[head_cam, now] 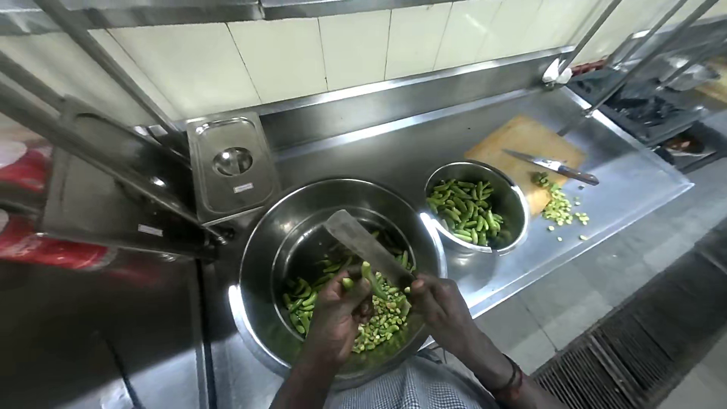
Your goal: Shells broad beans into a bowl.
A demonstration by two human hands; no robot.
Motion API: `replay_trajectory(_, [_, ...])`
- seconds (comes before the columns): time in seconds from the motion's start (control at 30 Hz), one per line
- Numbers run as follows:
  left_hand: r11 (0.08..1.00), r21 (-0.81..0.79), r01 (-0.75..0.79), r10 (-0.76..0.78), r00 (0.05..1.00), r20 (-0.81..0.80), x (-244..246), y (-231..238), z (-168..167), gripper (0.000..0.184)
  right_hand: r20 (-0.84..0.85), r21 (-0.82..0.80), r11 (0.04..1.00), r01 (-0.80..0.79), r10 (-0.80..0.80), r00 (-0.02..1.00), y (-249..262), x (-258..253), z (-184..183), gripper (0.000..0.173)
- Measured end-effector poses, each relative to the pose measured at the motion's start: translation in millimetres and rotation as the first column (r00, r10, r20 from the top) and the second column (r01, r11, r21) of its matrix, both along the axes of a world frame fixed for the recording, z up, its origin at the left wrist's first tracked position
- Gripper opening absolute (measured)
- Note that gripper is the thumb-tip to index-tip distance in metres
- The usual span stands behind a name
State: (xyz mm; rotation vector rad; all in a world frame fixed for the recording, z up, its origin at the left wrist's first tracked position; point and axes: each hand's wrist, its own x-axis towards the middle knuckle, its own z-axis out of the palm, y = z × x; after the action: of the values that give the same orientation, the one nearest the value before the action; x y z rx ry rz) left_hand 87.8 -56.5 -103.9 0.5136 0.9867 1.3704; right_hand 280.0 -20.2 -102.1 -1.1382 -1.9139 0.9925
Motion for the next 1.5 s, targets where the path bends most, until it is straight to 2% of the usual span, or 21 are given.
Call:
replay_trajectory(0.1, [0.997,-0.054,0.051,-0.037,0.973,0.229,-7,0,-3,0.016,0.044,-0.014,1.000,-0.010,0.011,0.999,1,0,0,0.033])
replay_trajectory(0.17, [0.995,-0.074,0.074,-0.048,0.953,0.300,-6,-1,-5,0.015,0.053,-0.035,0.999,-0.028,0.029,0.998,-1,-2,1,0.037])
replay_trajectory(0.43, [0.984,-0.081,0.161,-0.117,0.913,0.391,9,-6,-2,0.005,0.042,0.031,0.999,-0.035,0.034,0.999,-6,-12,1,0.032])
replay_trajectory(0.57, [0.990,-0.077,0.115,-0.072,0.902,0.425,11,-7,-6,0.011,0.048,0.001,0.997,-0.080,0.080,0.996,-7,-11,-3,0.039])
replay_trajectory(0.67, [0.990,-0.139,0.028,0.021,0.941,0.339,9,-5,-5,0.015,0.034,-0.003,0.998,-0.068,0.068,0.997,-8,-9,-5,0.040])
replay_trajectory(0.8, [0.995,-0.096,-0.042,0.048,0.997,0.064,5,-1,-9,0.018,0.087,0.057,0.998,0.019,-0.023,0.996,-4,-5,-4,0.049])
replay_trajectory(0.87, [0.998,-0.067,-0.015,0.014,1.000,-0.016,4,-2,-12,0.020,0.131,0.045,0.997,0.058,-0.063,0.989,-2,-3,-2,0.038])
replay_trajectory(0.97, [0.997,-0.070,0.027,-0.042,0.975,-0.219,8,-4,-12,0.020,0.163,0.000,0.997,0.081,-0.079,0.983,-1,-5,-1,0.029])
replay_trajectory(1.07, [0.992,-0.081,0.093,-0.118,0.908,-0.402,8,-5,-17,0.020,0.120,-0.005,0.997,0.083,-0.082,0.989,-2,-7,-1,0.025])
replay_trajectory(1.17, [0.950,-0.258,0.179,-0.299,0.765,-0.570,-3,1,-30,0.024,0.066,-0.027,0.996,0.089,-0.087,0.994,-3,-4,-1,0.024])
replay_trajectory(1.23, [0.869,-0.414,0.272,-0.492,0.576,-0.653,-14,12,-43,0.027,0.032,-0.048,0.996,0.079,-0.077,0.996,-4,0,0,0.024])
replay_trajectory(1.3, [0.756,-0.534,0.378,-0.652,0.370,-0.662,-22,27,-47,0.029,-0.008,-0.059,0.996,0.073,-0.073,0.997,-6,4,0,0.025])
replay_trajectory(1.37, [0.680,-0.559,0.475,-0.712,0.244,-0.658,-17,47,-37,0.028,-0.052,-0.041,0.996,0.085,-0.087,0.995,-8,8,0,0.027])
replay_trajectory(1.4, [0.684,-0.515,0.517,-0.693,0.239,-0.680,-9,59,-28,0.027,-0.072,-0.028,0.995,0.093,-0.095,0.993,-9,9,0,0.028])
replay_trajectory(1.43, [0.724,-0.426,0.543,-0.638,0.294,-0.711,1,72,-18,0.025,-0.091,-0.024,0.995,0.099,-0.101,0.991,-9,11,1,0.028])
replay_trajectory(1.5, [0.815,-0.195,0.545,-0.519,0.538,-0.665,32,101,-1,0.028,-0.113,-0.018,0.993,0.118,-0.119,0.986,-9,13,3,0.030])
